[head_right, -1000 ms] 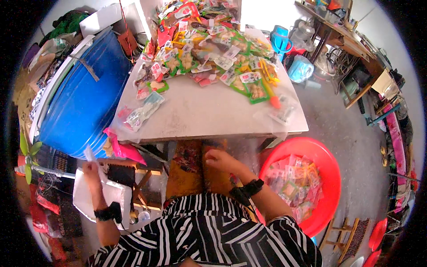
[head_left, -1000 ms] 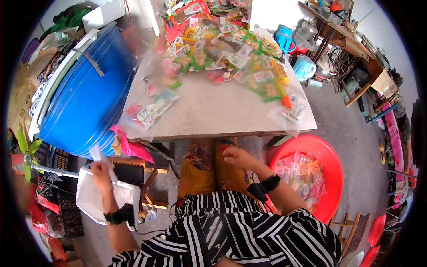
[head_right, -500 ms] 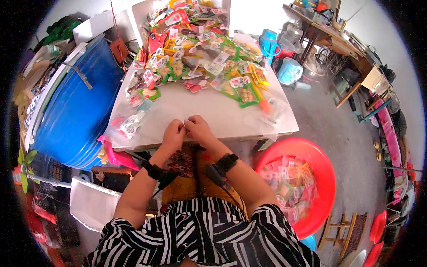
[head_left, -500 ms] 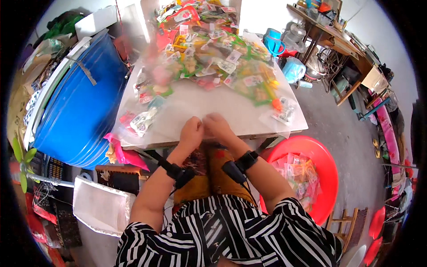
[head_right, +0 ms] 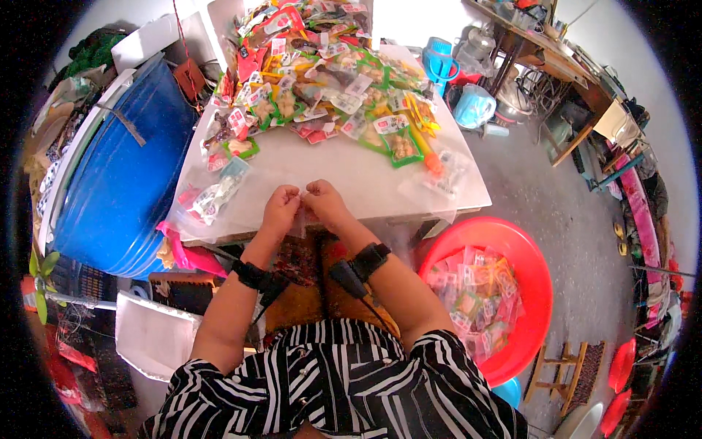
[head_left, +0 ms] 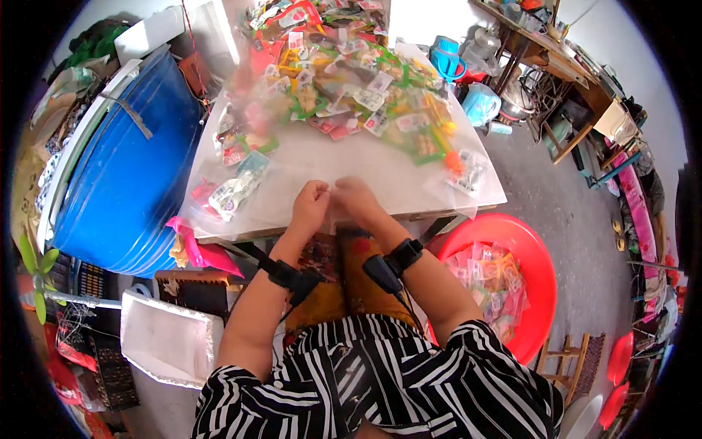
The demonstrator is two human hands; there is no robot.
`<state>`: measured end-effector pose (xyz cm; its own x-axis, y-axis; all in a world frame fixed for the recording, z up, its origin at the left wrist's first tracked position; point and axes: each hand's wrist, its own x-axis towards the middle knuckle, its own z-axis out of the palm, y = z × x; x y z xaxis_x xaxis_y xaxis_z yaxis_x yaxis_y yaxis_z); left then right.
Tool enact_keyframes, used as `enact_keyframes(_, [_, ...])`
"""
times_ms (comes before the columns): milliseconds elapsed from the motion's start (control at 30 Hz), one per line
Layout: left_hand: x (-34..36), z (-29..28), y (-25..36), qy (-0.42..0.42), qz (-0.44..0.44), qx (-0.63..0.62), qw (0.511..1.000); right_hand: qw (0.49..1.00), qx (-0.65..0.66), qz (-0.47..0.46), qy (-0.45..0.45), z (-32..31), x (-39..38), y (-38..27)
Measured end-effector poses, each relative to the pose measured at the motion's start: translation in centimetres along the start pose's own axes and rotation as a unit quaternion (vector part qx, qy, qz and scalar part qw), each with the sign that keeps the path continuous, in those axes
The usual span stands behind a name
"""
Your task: The person sorts through a pile of small packaged food items on a table by hand, placing some into a red basin on the floor, and later uses a yellow pole to move items across the table surface.
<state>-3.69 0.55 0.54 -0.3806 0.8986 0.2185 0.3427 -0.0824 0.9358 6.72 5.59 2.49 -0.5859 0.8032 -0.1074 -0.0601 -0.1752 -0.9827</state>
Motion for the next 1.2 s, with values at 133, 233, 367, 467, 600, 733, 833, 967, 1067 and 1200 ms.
enact_keyframes(133, [-0.1, 0.1, -0.1, -0.006, 0.005, -0.032, 0.999, 0.997, -0.055, 0.025, 0.051, 0.3, 0.0, -0.1])
enact_keyframes(233, [-0.6, -0.1, 1.2, 0.047, 0.005, 0.030, 0.998, 0.994, -0.080, 0.044, 0.053, 0.2, -0.3, -1.0])
enact_keyframes(367, [-1.0, 0.2, 2.3, 0.137, 0.008, 0.092, 0.986, 0.976, -0.149, -0.150, 0.058, -0.9, 0.6, 1.1])
enact_keyframes(467, [-1.7, 0.5, 2.3, 0.108, 0.073, 0.181, 0.975, 0.992, 0.086, -0.001, 0.089, -0.1, 0.0, -0.4])
enact_keyframes(600, [-1.9, 0.4, 2.5, 0.058, 0.033, 0.254, 0.965, 0.996, -0.082, -0.022, 0.039, -0.5, -0.3, -1.8])
enact_keyframes(733, [-1.6, 1.1, 2.8, 0.043, 0.082, 0.327, 0.940, 0.815, -0.488, -0.291, 0.113, -5.4, 3.2, -0.9])
enact_keyframes(833, [-1.7, 0.7, 2.4, 0.041, 0.055, 0.367, 0.928, 0.829, -0.475, -0.203, 0.215, -7.1, 4.4, -4.2])
enact_keyframes(967, [-1.5, 1.3, 2.4, 0.043, 0.075, 0.365, 0.927, 0.675, -0.623, -0.211, 0.334, -12.2, 6.1, -4.4])
enact_keyframes(1067, [-1.6, 1.4, 2.0, 0.084, 0.129, 0.351, 0.924, 0.741, -0.629, 0.006, 0.236, -12.6, 5.9, -5.0])
enact_keyframes(1200, [-1.6, 1.1, 1.6, 0.078, 0.112, 0.362, 0.922, 0.776, -0.609, -0.023, 0.162, -9.1, 3.7, -5.0])
